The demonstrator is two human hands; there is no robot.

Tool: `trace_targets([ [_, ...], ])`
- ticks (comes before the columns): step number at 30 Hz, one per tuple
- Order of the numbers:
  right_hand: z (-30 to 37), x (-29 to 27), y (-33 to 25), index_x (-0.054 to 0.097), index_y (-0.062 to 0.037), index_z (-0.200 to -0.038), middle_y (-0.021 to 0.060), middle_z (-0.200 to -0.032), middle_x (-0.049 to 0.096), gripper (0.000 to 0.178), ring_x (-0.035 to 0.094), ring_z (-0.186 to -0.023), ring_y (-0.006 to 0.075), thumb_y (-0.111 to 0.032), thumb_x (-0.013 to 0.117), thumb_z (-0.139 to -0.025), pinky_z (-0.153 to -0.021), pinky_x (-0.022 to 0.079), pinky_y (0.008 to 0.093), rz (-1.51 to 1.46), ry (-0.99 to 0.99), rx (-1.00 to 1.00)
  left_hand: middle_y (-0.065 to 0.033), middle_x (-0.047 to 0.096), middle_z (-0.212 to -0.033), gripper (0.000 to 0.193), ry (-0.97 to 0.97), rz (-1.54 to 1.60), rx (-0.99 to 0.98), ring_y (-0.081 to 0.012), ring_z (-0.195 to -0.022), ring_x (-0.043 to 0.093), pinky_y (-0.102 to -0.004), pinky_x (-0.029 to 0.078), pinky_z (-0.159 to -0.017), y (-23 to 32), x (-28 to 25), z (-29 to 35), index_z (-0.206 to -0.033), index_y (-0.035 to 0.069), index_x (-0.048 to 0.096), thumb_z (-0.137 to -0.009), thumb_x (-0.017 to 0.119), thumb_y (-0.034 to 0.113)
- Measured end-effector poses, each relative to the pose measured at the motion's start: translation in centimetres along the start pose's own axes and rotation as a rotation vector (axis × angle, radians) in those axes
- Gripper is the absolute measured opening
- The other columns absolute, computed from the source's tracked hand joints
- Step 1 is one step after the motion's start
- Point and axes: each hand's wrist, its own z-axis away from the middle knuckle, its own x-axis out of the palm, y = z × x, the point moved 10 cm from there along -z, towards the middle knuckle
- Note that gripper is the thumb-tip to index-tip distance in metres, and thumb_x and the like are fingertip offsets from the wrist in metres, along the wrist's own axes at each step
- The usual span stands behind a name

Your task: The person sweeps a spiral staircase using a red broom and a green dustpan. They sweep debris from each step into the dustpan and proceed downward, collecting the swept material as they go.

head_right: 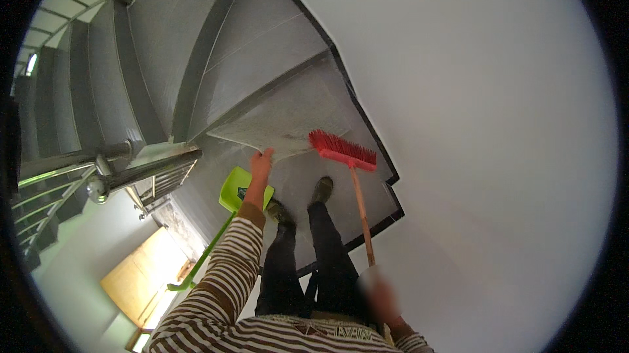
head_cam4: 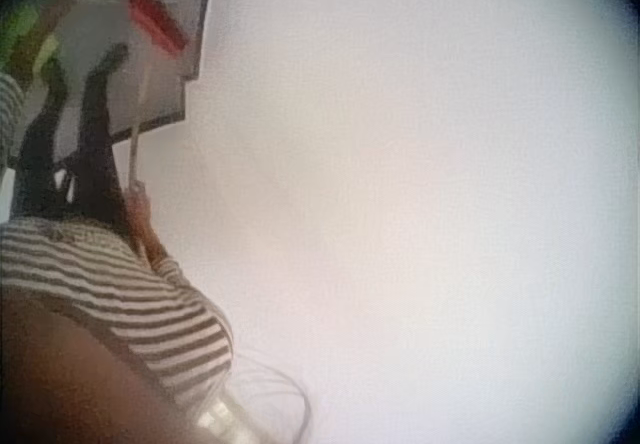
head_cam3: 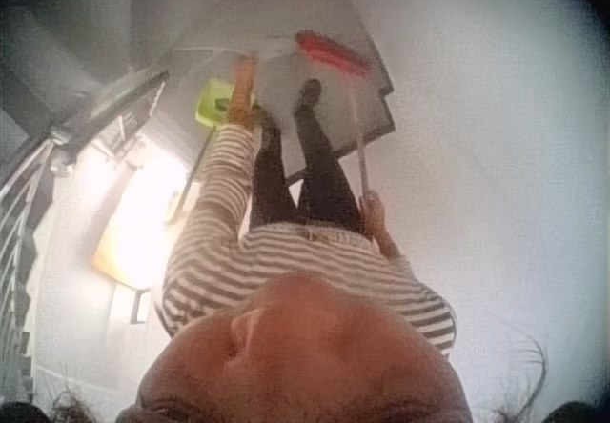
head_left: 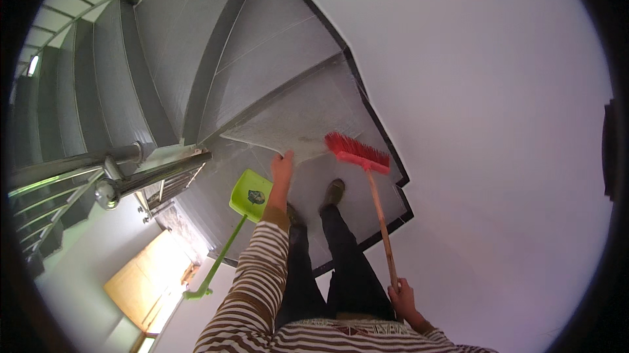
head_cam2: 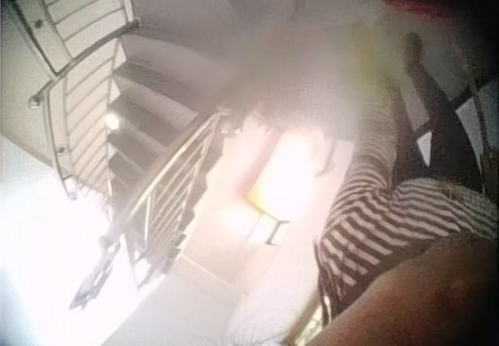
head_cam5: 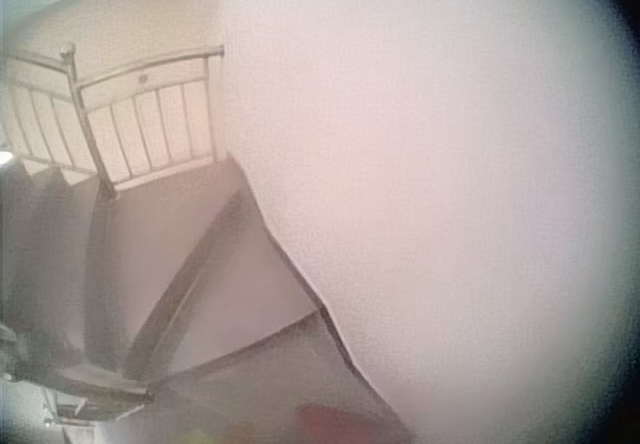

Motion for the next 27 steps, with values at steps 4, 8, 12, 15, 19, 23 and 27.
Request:
trace_targets([
  [4,1.1,0.1,3.4,0.053,-0.0002,-0.11,0.0139,-0.066,0.065,0.03,0.065,-0.054,0.0234,-0.019,0.066,-0.09,-0.051,0.051,0.0393,0.179,0.22,0.115,-0.0069,0.06,-0.069,0.028,0.016,0.184,-0.129,-0.0184,-0.061,0.058,-0.0344,0.047,-0.055,7.9,-3.1,6.7,-0.084,0.003,0.064,-0.087,0.067,0.031],
  [8,0.1,-3.1,-1.2,0.055,0.0004,-0.107,0.0126,-0.062,0.062,0.028,0.062,-0.048,0.0214,-0.019,0.065,-0.089,-0.046,0.049,0.038,-0.075,0.214,-0.151,-0.0088,0.059,-0.068,0.028,-0.009,0.214,-0.199,-0.0184,-0.056,0.059,-0.0325,0.047,-0.049,10.4,-6.0,9.0,-0.087,0.002,0.064,-0.088,0.064,0.031],
  [12,-0.2,-3.2,-0.5,0.055,0.0009,-0.106,0.0121,-0.061,0.062,0.029,0.063,-0.05,0.0219,-0.019,0.064,-0.088,-0.047,0.05,0.0387,-0.038,0.257,-0.214,-0.0087,0.058,-0.066,0.025,0.02,0.108,-0.29,-0.0193,-0.054,0.059,-0.0322,0.047,-0.046,12.7,-13.0,11.2,-0.087,0.004,0.064,-0.089,0.062,0.029],
  [15,-0.8,-3.5,-0.7,0.057,0.0014,-0.105,0.012,-0.063,0.063,0.029,0.063,-0.052,0.0218,-0.02,0.065,-0.087,-0.049,0.051,0.0385,-0.033,0.255,-0.268,-0.0094,0.059,-0.066,0.022,0.019,0.24,-0.241,-0.0204,-0.053,0.059,-0.0311,0.048,-0.046,12.9,-18.4,12.5,-0.088,0.005,0.064,-0.089,0.061,0.026],
  [19,-0.6,-4.5,-1.6,0.06,0.0017,-0.101,0.0132,-0.067,0.065,0.028,0.066,-0.057,0.0226,-0.02,0.067,-0.085,-0.055,0.052,0.0389,-0.099,0.238,-0.178,-0.0098,0.061,-0.069,0.022,-0.01,0.374,-0.231,-0.0218,-0.054,0.06,-0.0321,0.05,-0.049,18.5,-20.8,22.2,-0.091,0.005,0.067,-0.091,0.059,0.025],
  [23,-0.1,-3.8,-0.6,0.062,0.0022,-0.1,0.0163,-0.076,0.068,0.031,0.068,-0.067,0.0273,-0.024,0.069,-0.084,-0.065,0.054,0.0412,-0.249,0.048,0.111,-0.0126,0.062,-0.071,0.024,-0.115,0.172,-0.454,-0.0226,-0.056,0.062,-0.034,0.051,-0.051,3.9,-21.2,23.8,-0.095,0.003,0.067,-0.092,0.058,0.024],
  [27,-1.4,-5.7,-2.0,0.063,0.0032,-0.102,0.0193,-0.086,0.07,0.037,0.069,-0.077,0.0303,-0.027,0.071,-0.083,-0.071,0.054,0.0418,-0.236,0.057,0.076,-0.0156,0.062,-0.069,0.027,-0.221,0.005,-0.213,-0.0228,-0.059,0.064,-0.0366,0.051,-0.053,7.5,-19.1,21.9,-0.1,0.0,0.067,-0.091,0.059,0.023],
])
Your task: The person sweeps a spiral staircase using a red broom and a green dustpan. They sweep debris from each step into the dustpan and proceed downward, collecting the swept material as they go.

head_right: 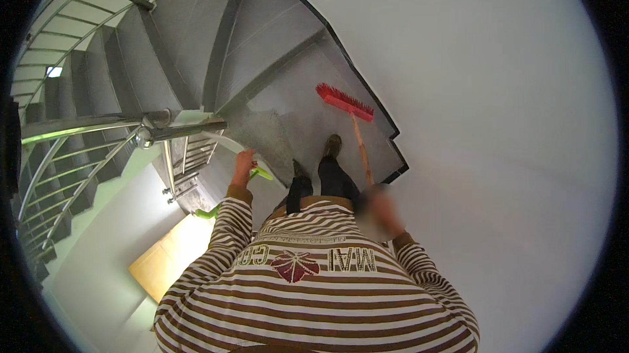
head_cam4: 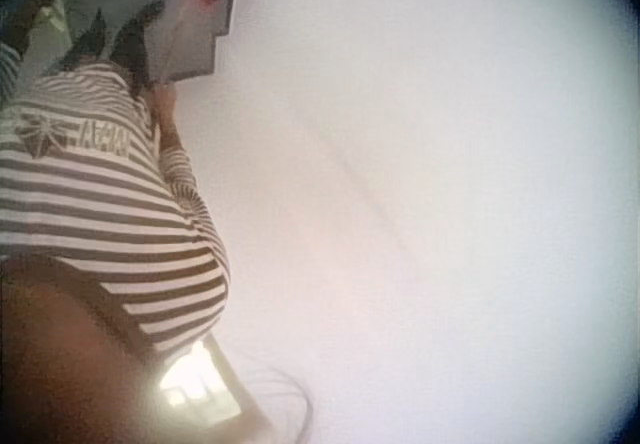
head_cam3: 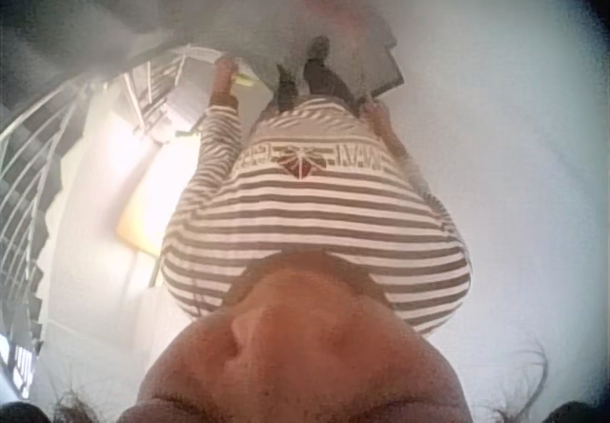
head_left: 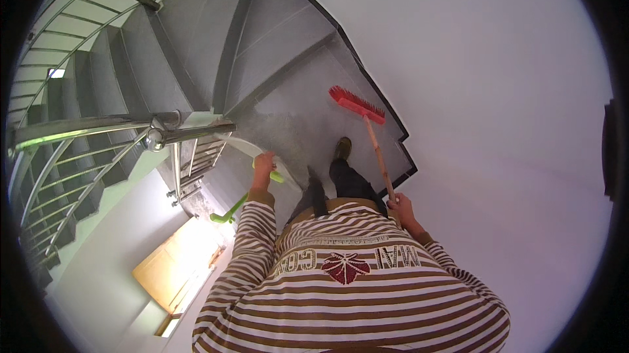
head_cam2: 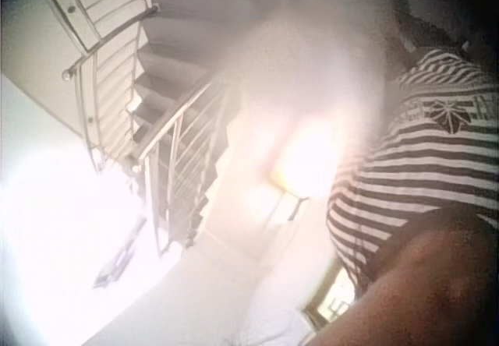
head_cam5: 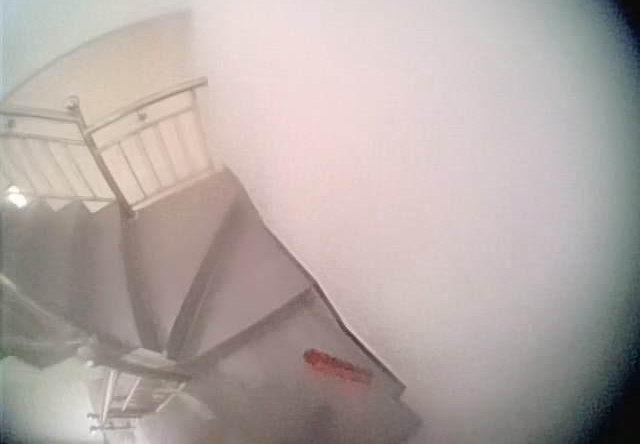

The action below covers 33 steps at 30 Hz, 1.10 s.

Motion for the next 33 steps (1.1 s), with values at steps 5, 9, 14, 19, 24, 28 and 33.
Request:
trace_targets([
  [5,-3.0,-0.7,-1.2,0.065,0.0028,-0.105,0.0201,-0.09,0.071,0.038,0.071,-0.08,0.0289,-0.026,0.074,-0.082,-0.073,0.054,0.0401,0.03,-0.028,0.023,-0.0172,0.066,-0.076,0.028,0.03,-0.431,0.203,-0.0245,-0.068,0.067,-0.0383,0.053,-0.061,3.2,-4.5,2.8,-0.1,-0.002,0.068,-0.09,0.06,0.024],
  [9,-2.1,-1.4,-2.6,0.065,0.0024,-0.103,0.0207,-0.09,0.071,0.037,0.07,-0.08,0.0319,-0.025,0.075,-0.082,-0.073,0.054,0.0414,0.01,0.001,-0.077,-0.0192,0.068,-0.092,0.034,-0.058,-0.479,0.18,-0.0267,-0.075,0.069,-0.0414,0.055,-0.071,12.0,-4.6,9.4,-0.106,-0.001,0.068,-0.089,0.062,0.028],
  [14,-1.2,-1.8,-2.9,0.059,0.0017,-0.11,0.0199,-0.091,0.066,0.035,0.065,-0.08,0.0343,-0.024,0.069,-0.088,-0.07,0.051,0.0471,0.047,-0.094,0.005,-0.0161,0.07,-0.084,0.023,-0.215,-1.354,0.283,-0.0304,-0.077,0.069,-0.0447,0.052,-0.071,-5.4,-4.5,7.2,-0.102,0.007,0.07,-0.089,0.062,0.024],
  [19,-3.6,-1.5,-1.9,0.059,0.0037,-0.102,0.0229,-0.087,0.066,0.035,0.065,-0.079,0.0373,-0.022,0.074,-0.083,-0.07,0.051,0.0475,0.154,-0.071,-0.007,-0.017,0.067,-0.079,0.019,-0.126,-1.172,0.661,-0.0373,-0.077,0.066,-0.0486,0.05,-0.069,-2.7,-5.4,3.9,-0.096,0.011,0.071,-0.084,0.063,0.024],
  [24,-3.5,-1.8,-2.9,0.061,0.0027,-0.1,0.0241,-0.092,0.068,0.035,0.067,-0.084,0.0385,-0.023,0.075,-0.082,-0.075,0.052,0.0469,0.143,-0.066,-0.059,-0.0182,0.065,-0.074,0.017,-0.15,-0.922,0.481,-0.033,-0.071,0.066,-0.046,0.05,-0.065,4.5,-4.4,4.4,-0.085,0.008,0.072,-0.085,0.061,0.021],
  [28,-2.2,-2.1,-0.9,0.061,0.003,-0.1,0.0236,-0.09,0.068,0.036,0.067,-0.084,0.0388,-0.024,0.076,-0.082,-0.075,0.051,0.0471,0.126,-0.023,-0.004,-0.0132,0.07,-0.078,0.018,-0.157,-0.671,0.354,-0.0259,-0.066,0.067,-0.0405,0.051,-0.067,14.6,-6.5,12.2,-0.084,0.005,0.072,-0.086,0.062,0.019],
  [33,-3.4,-0.1,-2.5,0.061,0.003,-0.099,0.0241,-0.089,0.067,0.037,0.066,-0.085,0.0401,-0.025,0.077,-0.081,-0.074,0.051,0.0473,0.119,-0.158,-0.074,-0.0075,0.072,-0.084,0.017,-0.245,-0.515,0.803,-0.0297,-0.079,0.07,-0.0339,0.054,-0.08,-6.3,-13.0,8.6,-0.094,0.008,0.073,-0.088,0.065,0.021],
])
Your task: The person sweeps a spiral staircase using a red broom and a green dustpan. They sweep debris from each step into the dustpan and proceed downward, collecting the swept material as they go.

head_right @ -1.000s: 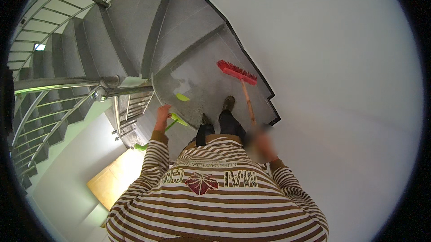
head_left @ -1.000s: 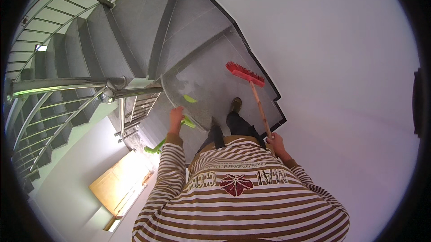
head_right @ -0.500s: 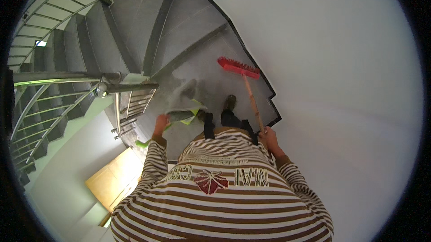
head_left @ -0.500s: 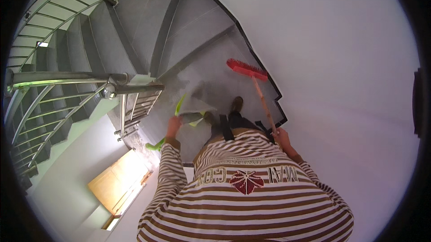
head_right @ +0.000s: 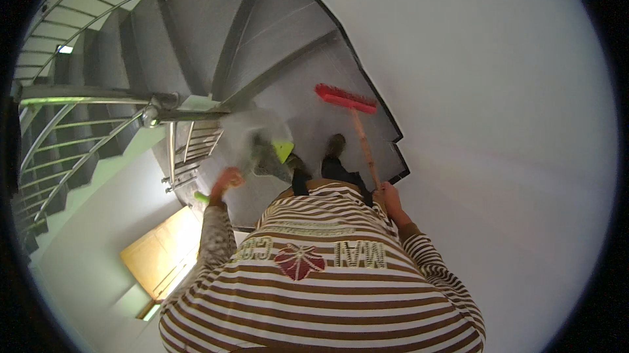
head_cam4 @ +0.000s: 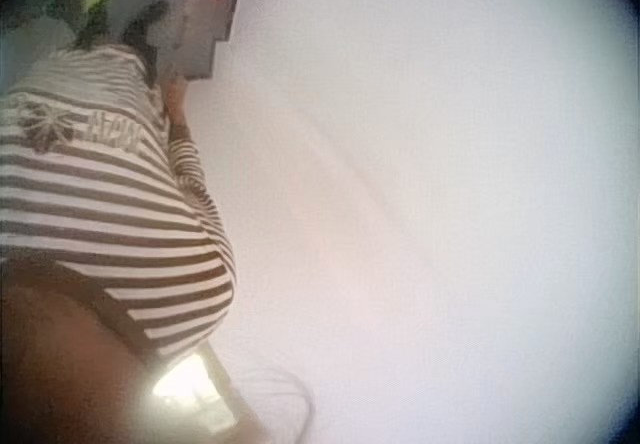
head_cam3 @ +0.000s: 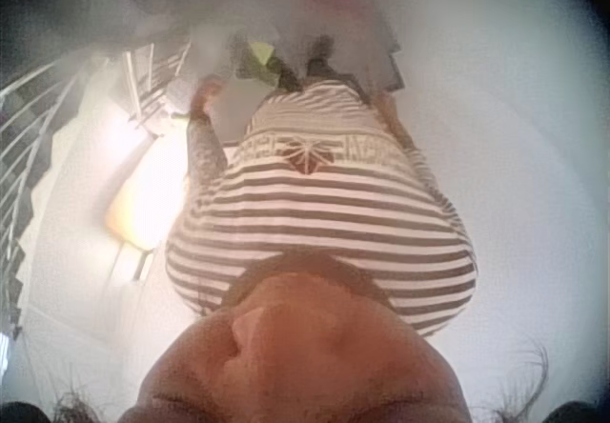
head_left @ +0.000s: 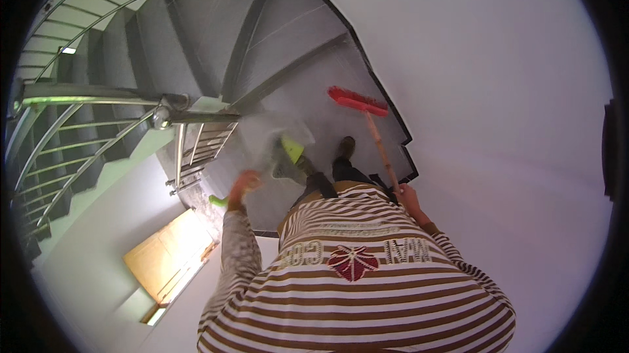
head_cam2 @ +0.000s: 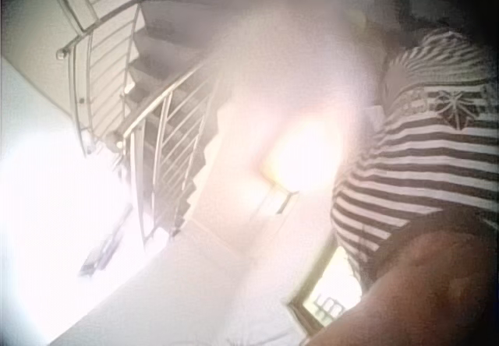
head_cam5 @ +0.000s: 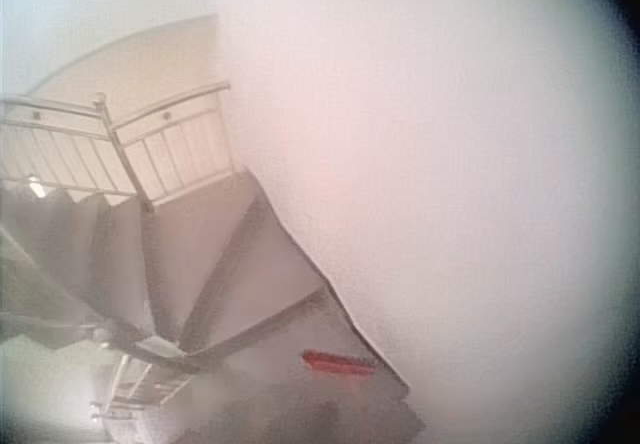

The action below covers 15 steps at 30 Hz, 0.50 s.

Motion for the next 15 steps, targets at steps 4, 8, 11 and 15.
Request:
trace_targets([
  [4,-1.0,-0.6,2.0,0.06,0.0041,-0.096,0.0249,-0.087,0.065,0.039,0.065,-0.083,0.0416,-0.025,0.078,-0.078,-0.073,0.05,0.0482,0.039,0.035,0.03,-0.01,0.07,-0.081,0.018,-0.243,-0.709,-0.247,-0.0279,-0.08,0.07,-0.0375,0.055,-0.073,1.2,3.1,-7.8,-0.093,0.005,0.072,-0.088,0.066,0.021],
  [8,-1.0,-0.1,2.5,0.061,0.0047,-0.095,0.0256,-0.089,0.065,0.041,0.064,-0.085,0.0434,-0.026,0.079,-0.076,-0.073,0.049,0.0488,0.004,0.073,0.031,-0.0128,0.067,-0.077,0.026,-0.062,0.474,-0.731,-0.0263,-0.077,0.069,-0.0383,0.054,-0.067,4.2,3.7,-10.4,-0.094,-0.001,0.071,-0.089,0.065,0.024],
  [11,-1.5,-0.3,1.4,0.061,0.0046,-0.096,0.0262,-0.092,0.065,0.04,0.063,-0.087,0.0443,-0.026,0.079,-0.077,-0.074,0.049,0.049,0.043,0.039,-0.001,-0.0122,0.067,-0.078,0.028,-0.041,0.491,-0.561,-0.0245,-0.079,0.069,-0.0385,0.054,-0.071,9.1,1.2,-11.5,-0.096,-0.004,0.07,-0.089,0.064,0.023],
  [15,-0.3,-1.3,0.3,0.061,0.0046,-0.098,0.0268,-0.092,0.065,0.039,0.063,-0.087,0.045,-0.025,0.077,-0.079,-0.075,0.048,0.0494,0.022,0.095,0.022,-0.0152,0.069,-0.086,0.024,0.174,0.429,-0.373,-0.0273,-0.081,0.068,-0.0407,0.053,-0.076,14.8,-5.1,-10.3,-0.102,0.004,0.073,-0.09,0.065,0.023],
])
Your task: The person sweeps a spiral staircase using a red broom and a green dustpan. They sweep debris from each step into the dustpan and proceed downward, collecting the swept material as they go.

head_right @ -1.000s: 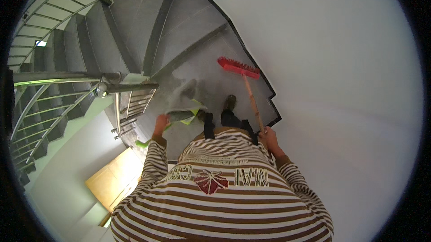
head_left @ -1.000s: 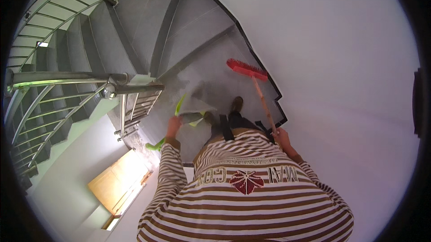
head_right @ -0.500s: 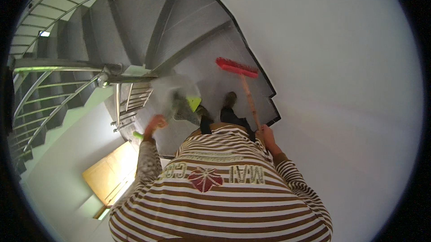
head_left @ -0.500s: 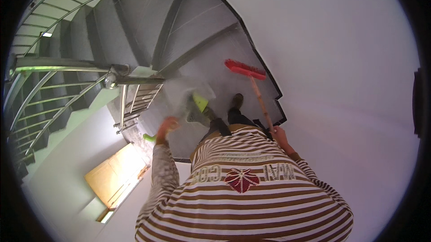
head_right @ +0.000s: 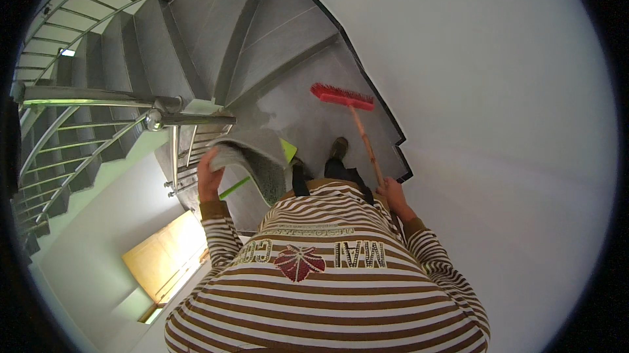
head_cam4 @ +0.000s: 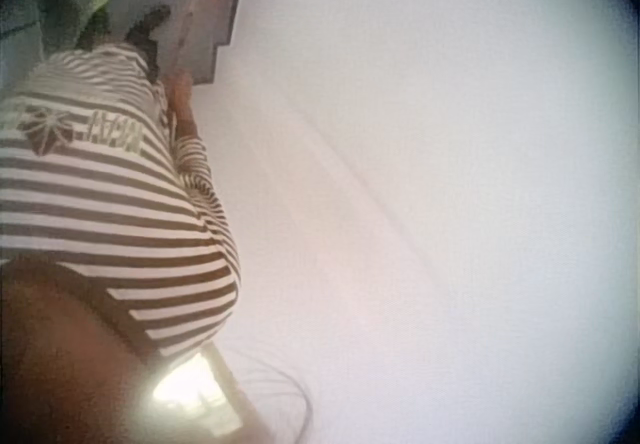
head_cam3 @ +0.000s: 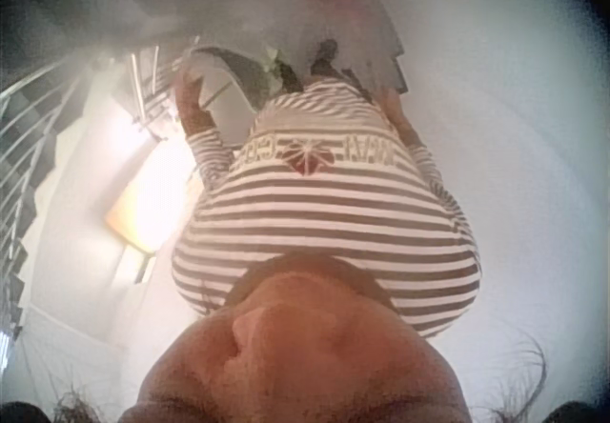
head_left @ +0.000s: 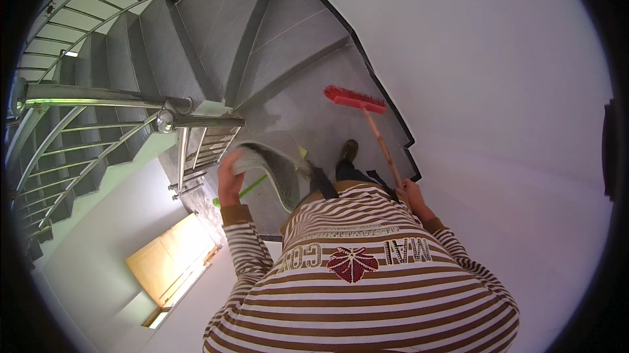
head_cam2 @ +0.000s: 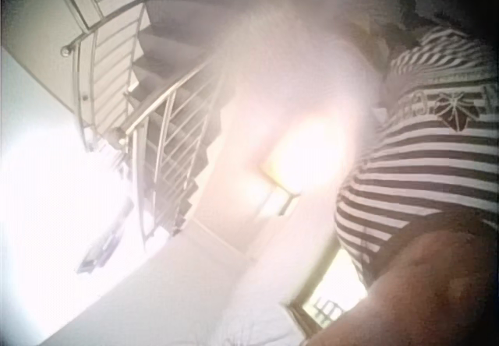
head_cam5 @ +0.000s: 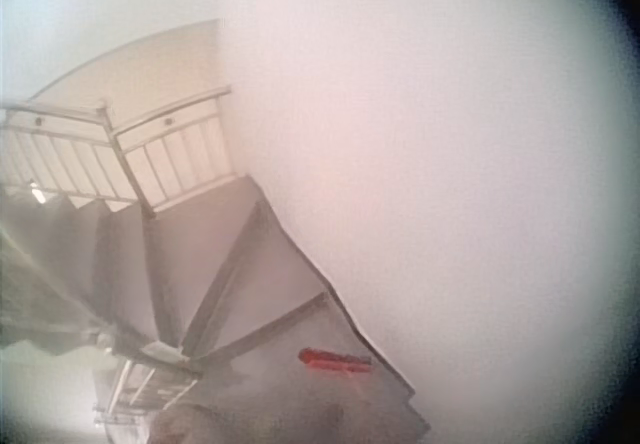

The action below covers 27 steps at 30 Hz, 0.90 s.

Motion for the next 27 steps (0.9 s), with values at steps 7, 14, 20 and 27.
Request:
trace_targets([
  [7,-2.6,0.4,-2.8,0.063,0.0059,-0.091,0.0293,-0.089,0.064,0.037,0.062,-0.084,0.0471,-0.028,0.073,-0.079,-0.073,0.048,0.0531,0.123,-0.129,-0.115,-0.0132,0.071,-0.08,0.016,-0.189,-1.203,0.089,-0.0329,-0.079,0.07,-0.0455,0.054,-0.073,-16.0,0.3,0.5,-0.09,0.014,0.074,-0.08,0.067,0.024],
  [14,-4.4,1.1,-7.9,0.064,0.0064,-0.094,0.0289,-0.086,0.063,0.036,0.062,-0.076,0.0486,-0.028,0.069,-0.082,-0.068,0.049,0.0538,0.169,-0.223,-0.233,-0.0124,0.067,-0.064,0.02,-0.195,-0.925,0.002,-0.0335,-0.068,0.069,-0.0444,0.054,-0.067,-20.7,-0.2,5.4,-0.077,0.012,0.073,-0.082,0.06,0.026],
  [20,-3.7,0.5,-5.5,0.058,-0.0035,-0.108,0.0188,-0.079,0.064,0.033,0.065,-0.075,0.0388,-0.029,0.067,-0.089,-0.071,0.051,0.0462,0.009,-0.234,-0.041,-0.0183,0.067,-0.071,0.023,0.008,-0.885,0.111,-0.0344,-0.07,0.069,-0.0471,0.053,-0.065,-18.3,-1.0,7.9,-0.08,0.007,0.071,-0.082,0.06,0.027],
  [27,-5.5,4.5,-4.0,0.062,0.0002,-0.107,0.0268,-0.091,0.065,0.029,0.062,-0.089,0.0464,-0.024,0.066,-0.092,-0.075,0.047,0.0526,0.15,-0.356,-0.103,-0.0284,0.067,-0.087,0.045,0.209,-0.79,-0.278,-0.0476,-0.083,0.065,-0.0546,0.051,-0.074,-13.3,-4.4,8.6,-0.081,-0.003,0.068,-0.087,0.052,0.039],
])
